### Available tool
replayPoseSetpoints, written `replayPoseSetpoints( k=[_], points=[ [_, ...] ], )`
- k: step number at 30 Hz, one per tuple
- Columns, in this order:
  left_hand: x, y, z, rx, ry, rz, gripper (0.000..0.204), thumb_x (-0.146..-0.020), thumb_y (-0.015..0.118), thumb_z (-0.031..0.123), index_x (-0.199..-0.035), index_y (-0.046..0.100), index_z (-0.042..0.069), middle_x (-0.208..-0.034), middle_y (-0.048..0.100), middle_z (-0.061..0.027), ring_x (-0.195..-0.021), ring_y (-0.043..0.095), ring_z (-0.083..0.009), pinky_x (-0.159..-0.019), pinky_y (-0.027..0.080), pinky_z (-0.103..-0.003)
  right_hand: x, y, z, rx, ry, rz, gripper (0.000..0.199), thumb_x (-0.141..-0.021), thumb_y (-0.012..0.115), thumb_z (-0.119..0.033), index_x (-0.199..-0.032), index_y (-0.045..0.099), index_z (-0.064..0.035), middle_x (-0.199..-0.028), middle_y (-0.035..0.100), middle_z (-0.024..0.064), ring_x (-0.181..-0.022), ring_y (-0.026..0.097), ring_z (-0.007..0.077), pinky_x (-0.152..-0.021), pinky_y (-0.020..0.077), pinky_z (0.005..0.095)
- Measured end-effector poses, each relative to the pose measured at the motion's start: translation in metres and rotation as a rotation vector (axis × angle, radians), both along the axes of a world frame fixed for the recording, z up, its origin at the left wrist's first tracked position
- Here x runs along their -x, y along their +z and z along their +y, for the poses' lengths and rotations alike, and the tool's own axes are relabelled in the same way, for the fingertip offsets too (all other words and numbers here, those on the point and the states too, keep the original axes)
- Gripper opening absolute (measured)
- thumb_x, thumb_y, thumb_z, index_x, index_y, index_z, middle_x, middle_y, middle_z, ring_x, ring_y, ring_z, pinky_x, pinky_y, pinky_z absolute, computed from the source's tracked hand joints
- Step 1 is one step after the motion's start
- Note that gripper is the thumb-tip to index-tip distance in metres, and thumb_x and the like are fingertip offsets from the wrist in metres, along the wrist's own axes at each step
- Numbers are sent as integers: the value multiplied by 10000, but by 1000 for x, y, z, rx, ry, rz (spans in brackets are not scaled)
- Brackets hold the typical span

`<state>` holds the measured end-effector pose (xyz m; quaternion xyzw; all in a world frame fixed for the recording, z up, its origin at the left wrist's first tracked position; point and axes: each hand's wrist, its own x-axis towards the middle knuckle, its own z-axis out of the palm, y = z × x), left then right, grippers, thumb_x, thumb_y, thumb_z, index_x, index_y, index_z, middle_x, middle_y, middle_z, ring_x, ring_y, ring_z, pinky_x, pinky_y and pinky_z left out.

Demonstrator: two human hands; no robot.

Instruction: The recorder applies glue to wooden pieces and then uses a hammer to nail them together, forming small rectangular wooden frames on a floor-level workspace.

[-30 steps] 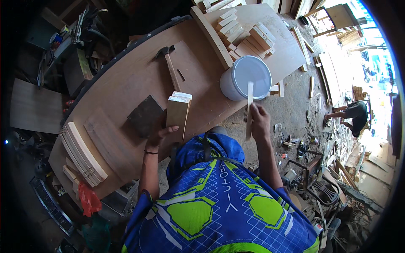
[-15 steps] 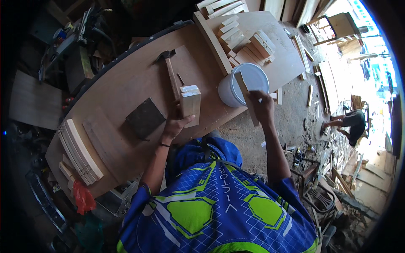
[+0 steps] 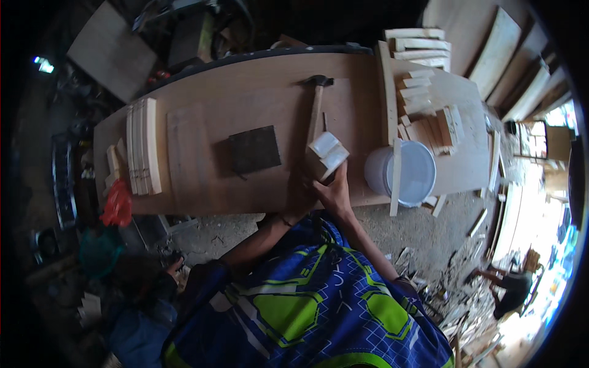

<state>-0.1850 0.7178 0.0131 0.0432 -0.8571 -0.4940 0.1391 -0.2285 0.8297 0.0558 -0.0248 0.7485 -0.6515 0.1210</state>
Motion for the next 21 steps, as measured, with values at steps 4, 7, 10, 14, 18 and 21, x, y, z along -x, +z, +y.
replayPoseSetpoints(
  k=[4,7,10,14,18,21],
  points=[
    [10,21,-7,-207,-220,-6,852,-753,838,87,-1444,343,33,-1278,498,-158,-1179,557,-313,-943,515,-399,26,-2,15,254,2,-298,685,-773,791,-87,-1362,448,-22,-1205,634,129,-1134,612,227,-1026,469,356],
    [0,24,-24,-577,-220,-216,892,-776,862,210,-1458,313,41,-1234,533,-140,-1138,593,-278,-874,551,-364,38,-11,12,146,263,-231,563,-873,762,-283,-1285,517,13,-1159,662,148,-1079,642,226,-942,510,361],
    [0,29,-49,-831,-265,-427,806,-886,761,356,-1478,320,33,-1290,554,-174,-1133,623,-254,-813,574,-349,59,-13,13,-54,377,-213,700,-889,712,-534,-1233,554,54,-1170,662,204,-1097,639,246,-910,510,370],
    [-7,8,-76,-1486,-183,-370,624,-985,619,387,-1456,381,54,-1318,592,-157,-1005,693,-247,-718,594,-335,107,-66,0,-778,-253,411,925,-864,698,-576,-1438,369,71,-1263,578,330,-1097,623,441,-961,484,506],
    [-4,8,-108,-1582,-211,-397,665,-1041,402,517,-1490,374,27,-1369,586,-122,-1110,657,-233,-768,605,-383,135,-152,38,-1413,-226,254,925,-924,542,-648,-1504,313,35,-1490,401,261,-1368,378,457,-1081,371,540],
    [-17,-24,-146,-1340,108,-413,600,-1026,453,549,-1356,491,49,-1144,660,-102,-962,686,-200,-711,606,-372,124,-142,-20,-1226,-293,401,859,-960,520,-607,-1523,303,5,-1579,282,258,-1455,253,453,-1185,205,539]
  ],
)
